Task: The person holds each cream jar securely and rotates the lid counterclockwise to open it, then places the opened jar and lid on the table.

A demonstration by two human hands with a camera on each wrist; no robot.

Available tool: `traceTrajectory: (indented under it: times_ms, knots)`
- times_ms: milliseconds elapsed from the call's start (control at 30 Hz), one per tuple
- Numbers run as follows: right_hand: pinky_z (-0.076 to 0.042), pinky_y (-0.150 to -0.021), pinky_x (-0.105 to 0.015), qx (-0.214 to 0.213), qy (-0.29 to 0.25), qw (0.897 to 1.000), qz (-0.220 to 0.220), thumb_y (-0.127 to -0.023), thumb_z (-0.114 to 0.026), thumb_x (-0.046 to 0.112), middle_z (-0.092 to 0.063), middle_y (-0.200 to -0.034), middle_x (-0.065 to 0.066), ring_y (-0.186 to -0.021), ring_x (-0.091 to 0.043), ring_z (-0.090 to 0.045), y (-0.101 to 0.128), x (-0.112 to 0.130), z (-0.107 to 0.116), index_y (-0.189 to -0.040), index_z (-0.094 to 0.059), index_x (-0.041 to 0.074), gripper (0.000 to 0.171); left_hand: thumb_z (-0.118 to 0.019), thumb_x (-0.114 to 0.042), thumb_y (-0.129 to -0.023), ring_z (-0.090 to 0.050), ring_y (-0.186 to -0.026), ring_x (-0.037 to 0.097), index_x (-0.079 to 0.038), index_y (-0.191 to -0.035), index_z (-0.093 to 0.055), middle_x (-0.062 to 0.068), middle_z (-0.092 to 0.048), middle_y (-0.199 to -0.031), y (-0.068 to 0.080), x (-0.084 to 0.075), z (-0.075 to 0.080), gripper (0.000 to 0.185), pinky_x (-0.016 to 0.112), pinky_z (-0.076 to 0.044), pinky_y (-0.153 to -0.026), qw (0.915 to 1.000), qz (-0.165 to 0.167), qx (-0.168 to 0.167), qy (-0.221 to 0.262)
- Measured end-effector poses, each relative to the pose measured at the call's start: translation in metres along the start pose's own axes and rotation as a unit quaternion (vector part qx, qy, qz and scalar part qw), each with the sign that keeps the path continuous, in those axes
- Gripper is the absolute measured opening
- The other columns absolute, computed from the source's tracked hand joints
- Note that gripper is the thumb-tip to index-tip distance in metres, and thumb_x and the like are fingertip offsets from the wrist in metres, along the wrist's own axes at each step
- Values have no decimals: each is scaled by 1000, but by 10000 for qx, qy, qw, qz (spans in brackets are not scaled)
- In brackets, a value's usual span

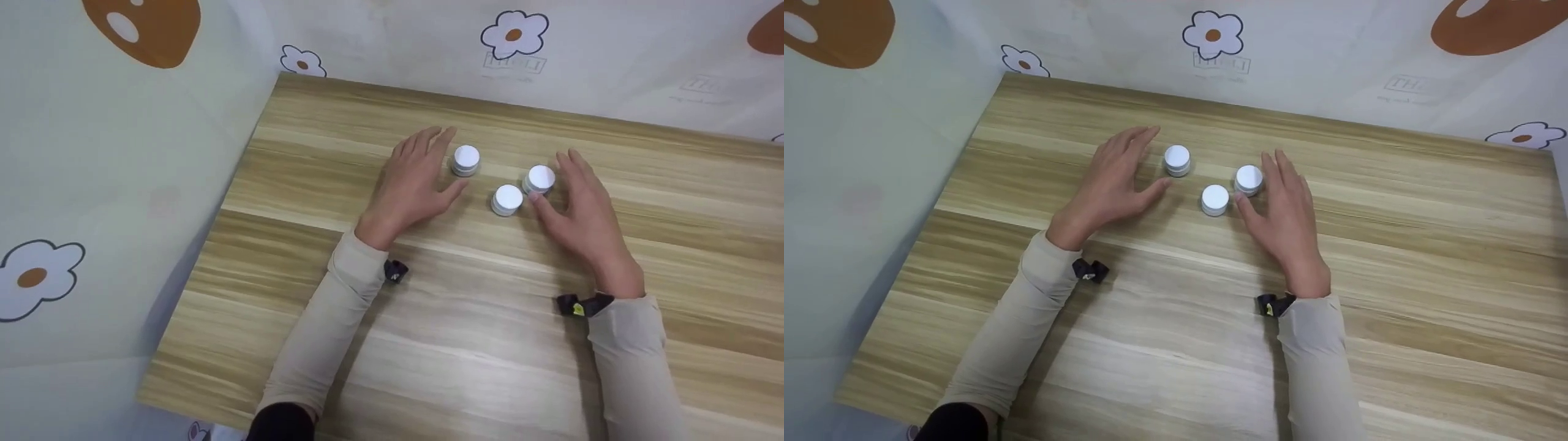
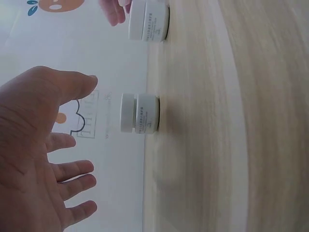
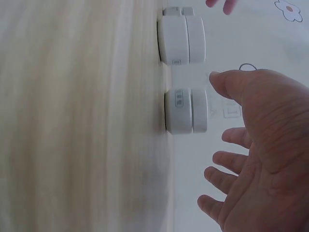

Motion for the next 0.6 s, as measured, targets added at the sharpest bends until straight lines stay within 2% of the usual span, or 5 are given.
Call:
traceTrajectory:
  times_ms: [100, 267, 367, 500, 600]
  knots:
    - [-17, -130, -68, 17, 8, 10000, 65, -99, -72, 33, -23, -174, -26, -161, -50, -23, -2, 7, -2, -164, -34, 3, 82, -61, -58, -101, -43, -152, 24, -19, -165, -36, 7, -48, -161, 1, -3, 3, 79, 41, -32, -129, 9999, -84, -107, 48]
    - [-20, -130, -66, -76, -72, 9997, 207, -98, -73, 30, -25, -174, -24, -161, -47, -24, 0, 15, -4, -162, -38, 3, 78, -62, -49, -102, -48, -146, 23, -19, -162, -42, 5, -53, -154, 2, -6, -2, 70, 41, -37, -124, 9998, -140, -115, -19]
    - [-25, -129, -64, -265, -109, 9991, 311, -98, -74, 26, -32, -171, -22, -159, -45, -29, 2, 21, -3, -158, -45, 3, 71, -62, -44, -103, -50, -144, 24, -18, -160, -44, 5, -56, -151, 3, -9, -5, 65, 42, -38, -122, 9997, -212, -142, 47]
    - [-38, -118, -58, -628, -166, 9968, 459, -96, -73, 15, -52, -150, -22, -142, -40, -47, 1, 32, -1, -147, -59, 3, 54, -62, -34, -103, -52, -140, 25, -16, -154, -50, 5, -58, -146, 3, -14, -6, 56, 43, -40, -119, 9989, -343, -143, 281]
    - [-44, -106, -52, -661, -265, 9963, 489, -95, -71, 9, -60, -133, -21, -124, -36, -56, 0, 39, -4, -141, -64, 3, 47, -61, -30, -103, -53, -138, 25, -16, -150, -53, 5, -59, -145, 4, -16, -10, 50, 42, -42, -116, 9987, -361, -48, 362]
Point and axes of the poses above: each hand's wrist, its own y-axis away from the middle knuckle, its own z-axis out of the back of the hand, x = y × z, the point moved 10 cm from there along -y, towards the middle knuckle
